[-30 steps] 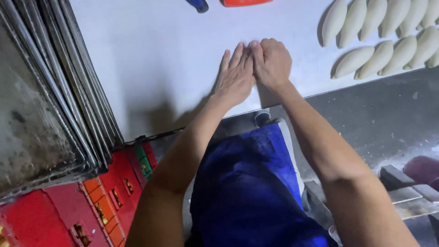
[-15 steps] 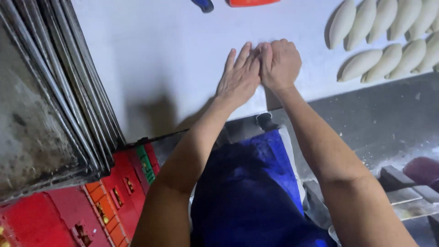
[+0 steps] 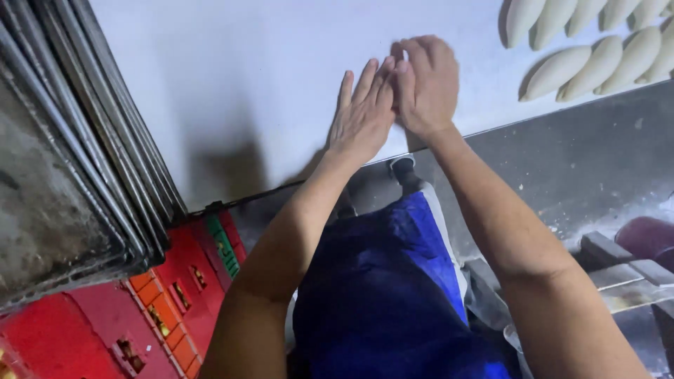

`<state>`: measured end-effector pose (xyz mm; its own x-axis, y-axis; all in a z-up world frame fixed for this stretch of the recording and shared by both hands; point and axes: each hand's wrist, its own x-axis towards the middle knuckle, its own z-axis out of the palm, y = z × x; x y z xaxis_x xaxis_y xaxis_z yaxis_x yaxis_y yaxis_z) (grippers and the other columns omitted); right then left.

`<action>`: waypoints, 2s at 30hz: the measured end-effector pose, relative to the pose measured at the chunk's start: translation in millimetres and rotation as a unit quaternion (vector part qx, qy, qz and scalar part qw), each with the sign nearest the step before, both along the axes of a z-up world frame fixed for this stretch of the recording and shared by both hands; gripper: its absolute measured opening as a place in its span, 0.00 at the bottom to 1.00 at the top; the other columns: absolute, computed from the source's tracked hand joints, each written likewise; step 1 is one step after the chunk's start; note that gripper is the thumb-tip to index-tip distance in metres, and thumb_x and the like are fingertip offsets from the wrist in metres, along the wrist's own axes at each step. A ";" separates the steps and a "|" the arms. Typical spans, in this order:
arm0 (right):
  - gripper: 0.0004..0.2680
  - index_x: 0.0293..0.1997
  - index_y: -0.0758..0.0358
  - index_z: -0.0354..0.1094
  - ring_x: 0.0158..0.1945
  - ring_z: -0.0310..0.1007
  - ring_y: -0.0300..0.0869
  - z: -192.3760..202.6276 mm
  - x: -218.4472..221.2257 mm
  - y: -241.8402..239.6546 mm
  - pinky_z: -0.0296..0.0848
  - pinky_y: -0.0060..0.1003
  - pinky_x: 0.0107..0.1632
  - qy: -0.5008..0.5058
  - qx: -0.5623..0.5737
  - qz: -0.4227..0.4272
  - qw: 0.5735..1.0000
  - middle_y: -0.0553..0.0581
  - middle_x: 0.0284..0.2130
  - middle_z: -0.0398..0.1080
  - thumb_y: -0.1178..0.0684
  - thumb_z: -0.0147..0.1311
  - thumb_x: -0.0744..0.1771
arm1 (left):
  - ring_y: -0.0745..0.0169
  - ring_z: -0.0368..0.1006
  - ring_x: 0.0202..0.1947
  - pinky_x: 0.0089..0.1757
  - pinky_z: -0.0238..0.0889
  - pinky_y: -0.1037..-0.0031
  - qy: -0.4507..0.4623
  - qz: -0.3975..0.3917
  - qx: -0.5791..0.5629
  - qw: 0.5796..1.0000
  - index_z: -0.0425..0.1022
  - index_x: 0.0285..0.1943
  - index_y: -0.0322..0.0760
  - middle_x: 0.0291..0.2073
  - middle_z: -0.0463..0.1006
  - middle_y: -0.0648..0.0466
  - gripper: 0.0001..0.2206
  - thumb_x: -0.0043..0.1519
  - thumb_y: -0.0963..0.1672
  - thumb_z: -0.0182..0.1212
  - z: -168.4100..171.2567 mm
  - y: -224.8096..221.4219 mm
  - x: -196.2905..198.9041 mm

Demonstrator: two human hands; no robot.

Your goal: Shaping individual pieces of dough into elongated rolls by rolling them on a flat surface with hands.

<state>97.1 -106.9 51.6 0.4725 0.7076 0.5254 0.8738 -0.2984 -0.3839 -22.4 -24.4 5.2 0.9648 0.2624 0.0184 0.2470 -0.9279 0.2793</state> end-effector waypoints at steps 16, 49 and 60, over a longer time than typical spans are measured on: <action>0.33 0.72 0.73 0.54 0.70 0.56 0.70 -15.5 -2.1 -46.6 0.56 0.61 0.70 0.264 -0.007 0.065 0.962 0.78 0.65 0.60 0.29 0.17 0.72 | 0.43 0.52 0.72 0.66 0.50 0.48 -0.002 0.049 -0.115 0.992 0.70 0.62 0.37 0.63 0.68 0.47 0.19 0.66 0.49 0.52 5.6 -36.8 45.8; 0.25 0.73 0.61 0.49 0.37 0.67 0.58 61.7 50.7 -43.6 0.67 0.49 0.40 0.305 -0.032 -0.086 0.948 0.67 0.36 0.64 0.51 0.60 0.69 | 0.50 0.68 0.45 0.44 0.61 0.59 -0.229 0.197 -0.031 0.953 0.74 0.49 0.48 0.41 0.71 0.56 0.06 0.67 0.46 0.55 7.9 62.0 8.9; 0.21 0.61 0.63 0.74 0.49 0.69 0.62 -20.2 202.9 -16.6 0.71 0.58 0.42 -0.038 -0.195 -0.153 0.968 0.68 0.47 0.68 0.34 0.66 0.72 | 0.46 0.66 0.44 0.43 0.58 0.56 -0.114 0.197 0.013 0.974 0.73 0.45 0.46 0.43 0.72 0.52 0.06 0.61 0.46 0.58 22.1 68.1 31.2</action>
<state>300.0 -123.5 31.3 0.6612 0.6926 0.2884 0.7434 -0.6566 -0.1277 8.8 43.7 27.3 0.7600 0.6075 0.2307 0.5192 -0.7812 0.3467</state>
